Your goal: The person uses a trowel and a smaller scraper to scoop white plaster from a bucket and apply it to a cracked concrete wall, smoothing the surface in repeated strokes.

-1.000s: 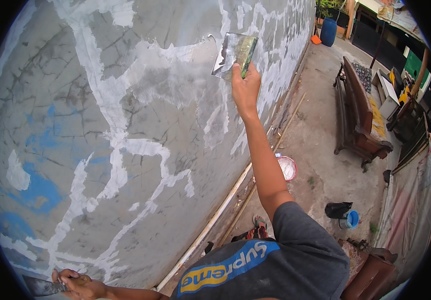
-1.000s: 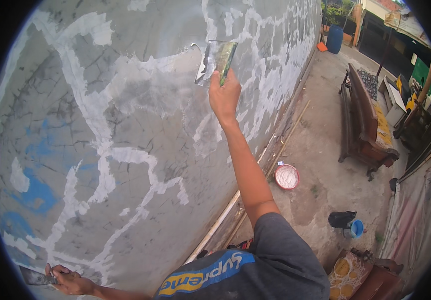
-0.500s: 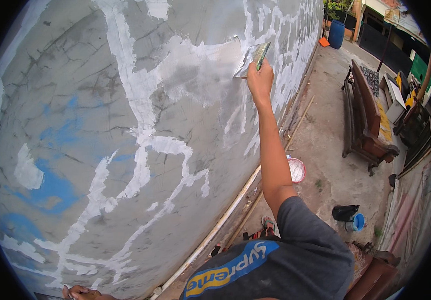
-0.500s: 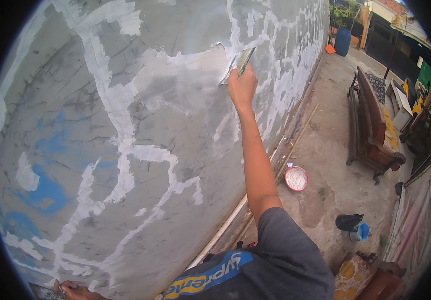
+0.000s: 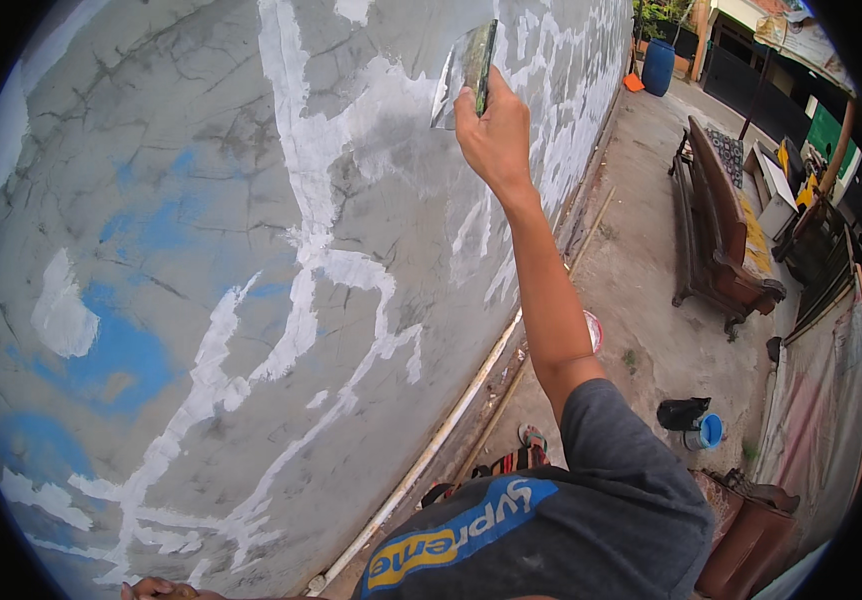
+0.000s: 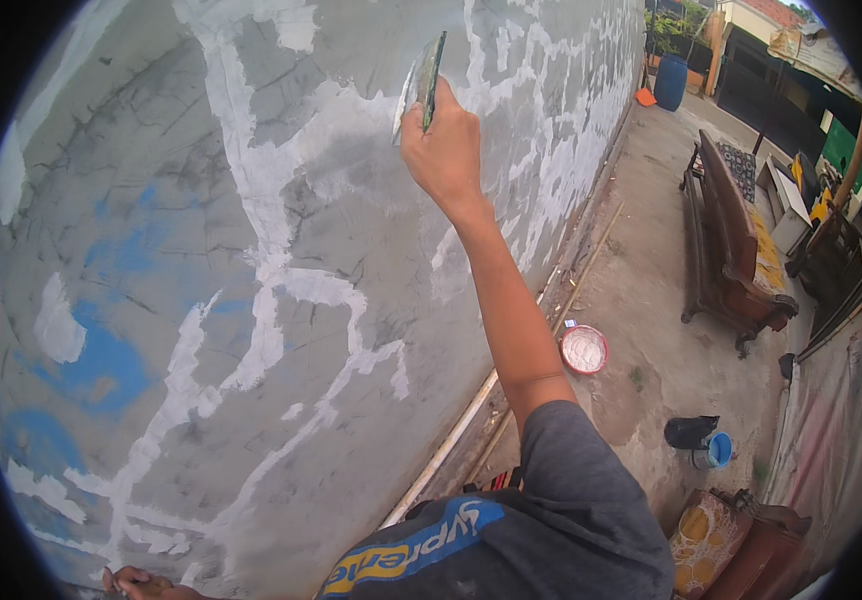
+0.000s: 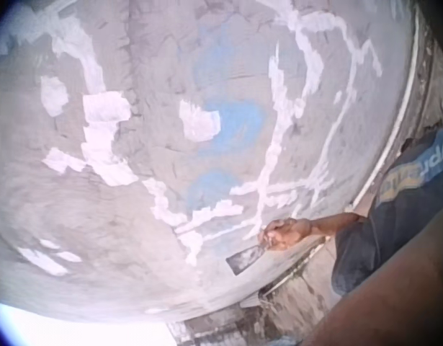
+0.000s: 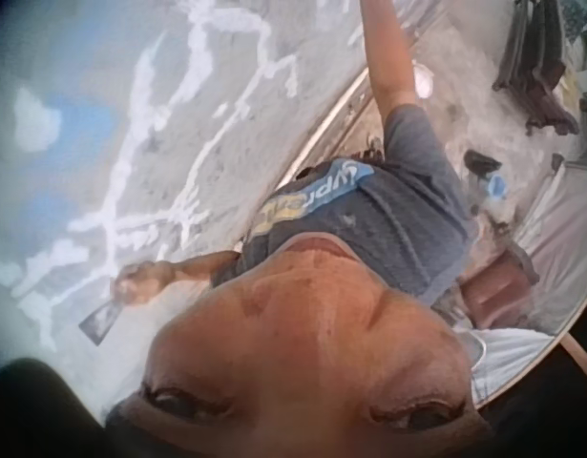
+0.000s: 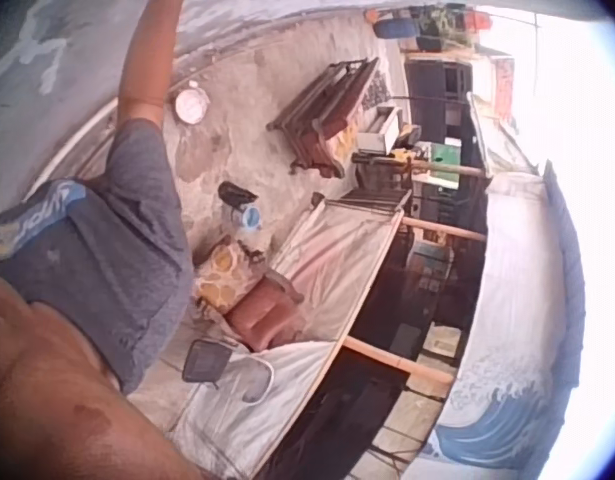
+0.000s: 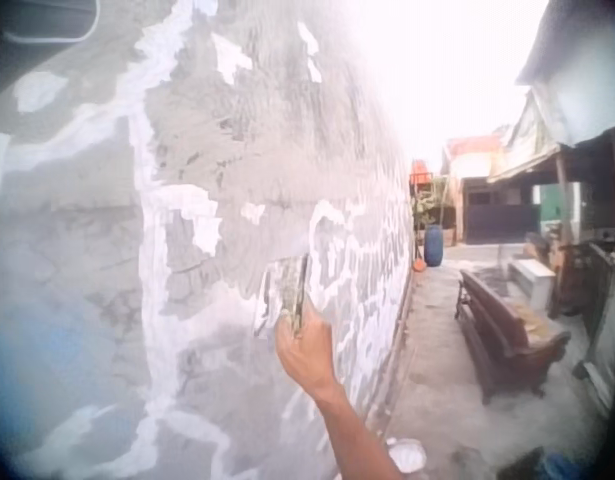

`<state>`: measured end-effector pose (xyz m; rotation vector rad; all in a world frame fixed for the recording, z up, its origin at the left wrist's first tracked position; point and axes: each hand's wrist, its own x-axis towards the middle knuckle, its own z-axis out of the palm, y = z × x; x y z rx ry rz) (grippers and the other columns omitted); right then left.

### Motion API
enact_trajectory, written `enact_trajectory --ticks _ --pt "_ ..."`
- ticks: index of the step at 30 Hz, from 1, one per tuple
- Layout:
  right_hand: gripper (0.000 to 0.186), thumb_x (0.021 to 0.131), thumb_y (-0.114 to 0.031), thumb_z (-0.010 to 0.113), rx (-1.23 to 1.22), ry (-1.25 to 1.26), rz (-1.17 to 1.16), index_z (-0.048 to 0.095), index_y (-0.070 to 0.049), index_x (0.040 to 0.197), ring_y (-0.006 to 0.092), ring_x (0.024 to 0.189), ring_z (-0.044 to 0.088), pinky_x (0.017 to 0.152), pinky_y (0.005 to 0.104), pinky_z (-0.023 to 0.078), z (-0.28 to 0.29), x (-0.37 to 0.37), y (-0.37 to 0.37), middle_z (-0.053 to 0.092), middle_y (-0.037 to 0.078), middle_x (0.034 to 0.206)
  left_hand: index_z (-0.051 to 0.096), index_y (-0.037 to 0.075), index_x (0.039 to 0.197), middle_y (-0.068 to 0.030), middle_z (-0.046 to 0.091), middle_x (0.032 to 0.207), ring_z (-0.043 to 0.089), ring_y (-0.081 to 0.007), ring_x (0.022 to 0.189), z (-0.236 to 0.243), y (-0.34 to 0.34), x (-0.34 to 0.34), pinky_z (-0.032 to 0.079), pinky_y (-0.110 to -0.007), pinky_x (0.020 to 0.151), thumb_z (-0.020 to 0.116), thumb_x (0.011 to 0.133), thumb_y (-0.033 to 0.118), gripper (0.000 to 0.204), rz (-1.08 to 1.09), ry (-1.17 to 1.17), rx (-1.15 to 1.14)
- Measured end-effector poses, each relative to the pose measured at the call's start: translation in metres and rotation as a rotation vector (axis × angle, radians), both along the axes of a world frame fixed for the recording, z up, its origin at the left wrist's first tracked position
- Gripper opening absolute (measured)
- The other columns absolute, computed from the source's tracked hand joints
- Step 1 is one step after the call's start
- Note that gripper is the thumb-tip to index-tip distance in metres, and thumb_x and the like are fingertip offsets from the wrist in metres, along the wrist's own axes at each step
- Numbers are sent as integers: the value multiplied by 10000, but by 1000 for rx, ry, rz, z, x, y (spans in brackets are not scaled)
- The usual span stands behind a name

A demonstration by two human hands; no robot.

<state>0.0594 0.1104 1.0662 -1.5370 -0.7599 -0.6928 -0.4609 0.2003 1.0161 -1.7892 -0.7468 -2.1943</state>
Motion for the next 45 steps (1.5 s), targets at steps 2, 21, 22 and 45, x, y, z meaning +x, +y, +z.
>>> enact_trajectory --ticks 2,21,22,45 --pt "273 881 -67 543 156 -81 16 575 65 1117 320 540 597 581 409 470 -5 -7 -12 610 206 655 529 -45 1035 -42 489 651 424 -137 489 -1 4 1 308 -258 400 485 1017 269 318 27 -9 24" --pt "183 915 -96 554 122 44 -111 627 35 1019 300 556 552 575 396 443 -40 33 -1 576 186 639 555 7 869 -96 524 741 471 -211 545 3 -6 -1 372 -323 450 517 1019 256 293 -15 -64 -10" --pt "176 920 -99 569 118 36 -79 625 43 1006 264 535 526 557 371 435 -38 25 -2 572 175 642 555 5 875 -97 526 742 478 -215 557 -1 -6 -10 377 -328 462 522 1017 255 289 -20 -70 -36" --pt "323 891 -49 609 147 -327 -116 659 -33 1210 240 648 587 579 352 450 -63 40 -4 623 137 720 581 -42 983 -186 598 868 572 -384 707 -15 6 -36 484 -455 601 571 974 95 137 304 194 53"
